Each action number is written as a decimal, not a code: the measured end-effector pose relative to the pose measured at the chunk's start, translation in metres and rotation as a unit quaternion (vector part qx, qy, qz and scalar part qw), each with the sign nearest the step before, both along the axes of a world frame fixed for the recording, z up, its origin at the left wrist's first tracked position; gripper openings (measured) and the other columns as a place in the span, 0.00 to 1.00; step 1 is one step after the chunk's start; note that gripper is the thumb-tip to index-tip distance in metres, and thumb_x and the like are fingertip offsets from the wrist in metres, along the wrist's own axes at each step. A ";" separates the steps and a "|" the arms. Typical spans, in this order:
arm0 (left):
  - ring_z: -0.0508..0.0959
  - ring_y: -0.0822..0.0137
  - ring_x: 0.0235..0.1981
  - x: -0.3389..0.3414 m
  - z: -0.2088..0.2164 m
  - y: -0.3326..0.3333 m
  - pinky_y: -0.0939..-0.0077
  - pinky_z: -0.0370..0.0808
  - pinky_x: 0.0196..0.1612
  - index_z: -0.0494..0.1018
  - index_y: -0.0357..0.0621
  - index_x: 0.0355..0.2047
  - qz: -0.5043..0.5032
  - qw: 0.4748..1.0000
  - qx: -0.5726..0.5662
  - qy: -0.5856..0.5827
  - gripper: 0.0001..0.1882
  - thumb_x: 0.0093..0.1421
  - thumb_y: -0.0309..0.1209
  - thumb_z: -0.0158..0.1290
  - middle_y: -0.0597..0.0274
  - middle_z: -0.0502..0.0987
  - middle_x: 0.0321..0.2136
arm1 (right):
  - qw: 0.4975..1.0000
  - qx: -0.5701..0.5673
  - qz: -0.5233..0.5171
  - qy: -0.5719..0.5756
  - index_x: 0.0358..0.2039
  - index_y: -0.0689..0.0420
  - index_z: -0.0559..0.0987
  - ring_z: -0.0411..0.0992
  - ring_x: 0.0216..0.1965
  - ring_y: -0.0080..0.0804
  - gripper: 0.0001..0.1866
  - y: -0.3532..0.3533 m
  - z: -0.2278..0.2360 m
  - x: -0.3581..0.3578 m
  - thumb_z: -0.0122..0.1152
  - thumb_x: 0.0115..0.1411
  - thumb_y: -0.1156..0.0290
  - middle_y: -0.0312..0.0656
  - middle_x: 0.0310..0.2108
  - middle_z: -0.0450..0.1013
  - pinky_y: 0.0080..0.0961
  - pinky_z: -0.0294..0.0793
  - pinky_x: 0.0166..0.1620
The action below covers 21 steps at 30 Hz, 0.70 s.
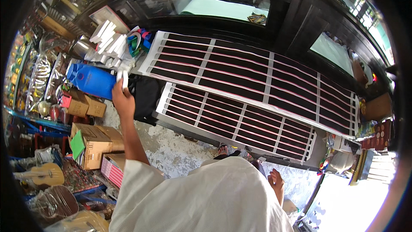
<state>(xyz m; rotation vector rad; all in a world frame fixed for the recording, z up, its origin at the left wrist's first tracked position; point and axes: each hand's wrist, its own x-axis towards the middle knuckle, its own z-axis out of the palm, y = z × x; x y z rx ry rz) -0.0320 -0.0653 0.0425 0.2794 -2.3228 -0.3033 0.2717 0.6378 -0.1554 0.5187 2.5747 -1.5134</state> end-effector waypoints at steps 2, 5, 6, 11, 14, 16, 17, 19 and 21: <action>0.79 0.37 0.56 0.025 -0.052 0.013 0.47 0.76 0.60 0.77 0.40 0.64 0.006 1.000 0.003 -0.012 0.26 0.66 0.14 0.57 0.43 0.82 0.55 | 1.000 0.007 -0.022 -0.012 0.65 0.62 0.79 0.88 0.52 0.45 0.25 0.006 -0.014 0.034 0.70 0.68 0.76 0.60 0.48 0.86 0.41 0.88 0.54; 0.79 0.36 0.56 0.048 -0.125 0.030 0.45 0.76 0.61 0.77 0.40 0.63 -0.015 0.997 0.061 -0.055 0.24 0.67 0.15 0.57 0.43 0.82 0.54 | 0.998 0.018 -0.022 -0.057 0.64 0.61 0.80 0.87 0.51 0.42 0.24 0.023 -0.033 0.074 0.72 0.71 0.68 0.55 0.54 0.86 0.37 0.87 0.55; 0.79 0.36 0.56 0.048 -0.142 0.032 0.45 0.76 0.61 0.77 0.40 0.62 -0.025 0.996 0.050 -0.067 0.23 0.66 0.15 0.57 0.44 0.82 0.55 | 0.997 0.023 -0.019 -0.076 0.64 0.61 0.80 0.87 0.51 0.42 0.24 0.027 -0.039 0.081 0.72 0.71 0.68 0.55 0.53 0.86 0.37 0.87 0.55; 0.80 0.42 0.55 0.020 -0.171 0.020 0.46 0.75 0.62 0.77 0.42 0.59 -0.064 0.986 0.003 -0.152 0.23 0.63 0.14 0.58 0.50 0.84 0.52 | 0.986 0.049 -0.013 -0.156 0.64 0.61 0.81 0.87 0.52 0.42 0.24 0.036 -0.053 0.088 0.72 0.71 0.67 0.55 0.53 0.86 0.38 0.87 0.56; 0.81 0.44 0.54 0.000 -0.166 0.010 0.47 0.75 0.62 0.78 0.42 0.57 -0.086 0.982 -0.068 -0.152 0.23 0.62 0.13 0.60 0.52 0.84 0.50 | 0.983 0.058 -0.010 -0.174 0.64 0.61 0.81 0.87 0.52 0.43 0.24 0.037 -0.052 0.080 0.71 0.71 0.66 0.55 0.53 0.86 0.38 0.87 0.56; 0.81 0.44 0.55 -0.007 -0.164 0.007 0.47 0.75 0.63 0.79 0.42 0.57 -0.095 0.980 -0.057 -0.168 0.23 0.62 0.13 0.60 0.51 0.84 0.49 | 0.982 0.060 -0.011 -0.181 0.64 0.61 0.81 0.87 0.52 0.43 0.24 0.037 -0.051 0.076 0.71 0.71 0.66 0.55 0.53 0.86 0.38 0.87 0.56; 0.81 0.44 0.55 -0.009 -0.163 0.005 0.47 0.75 0.64 0.79 0.42 0.56 -0.100 0.979 -0.054 -0.172 0.22 0.62 0.13 0.60 0.51 0.84 0.49 | 0.981 0.061 -0.010 -0.184 0.64 0.61 0.81 0.87 0.52 0.43 0.24 0.037 -0.050 0.076 0.71 0.71 0.66 0.55 0.53 0.86 0.38 0.87 0.56; 0.80 0.43 0.55 -0.008 -0.161 0.003 0.47 0.75 0.64 0.79 0.41 0.57 -0.106 0.980 -0.056 -0.156 0.22 0.62 0.13 0.59 0.50 0.84 0.49 | 0.979 0.063 -0.013 -0.191 0.64 0.60 0.82 0.87 0.52 0.43 0.24 0.036 -0.051 0.075 0.71 0.71 0.66 0.55 0.53 0.86 0.38 0.87 0.56; 0.80 0.42 0.55 -0.001 -0.155 0.001 0.46 0.75 0.64 0.79 0.40 0.57 -0.083 0.990 -0.047 -0.101 0.22 0.63 0.13 0.59 0.49 0.84 0.50 | 0.978 0.065 -0.015 -0.197 0.63 0.60 0.82 0.87 0.52 0.43 0.24 0.035 -0.053 0.076 0.71 0.71 0.65 0.55 0.53 0.86 0.38 0.87 0.56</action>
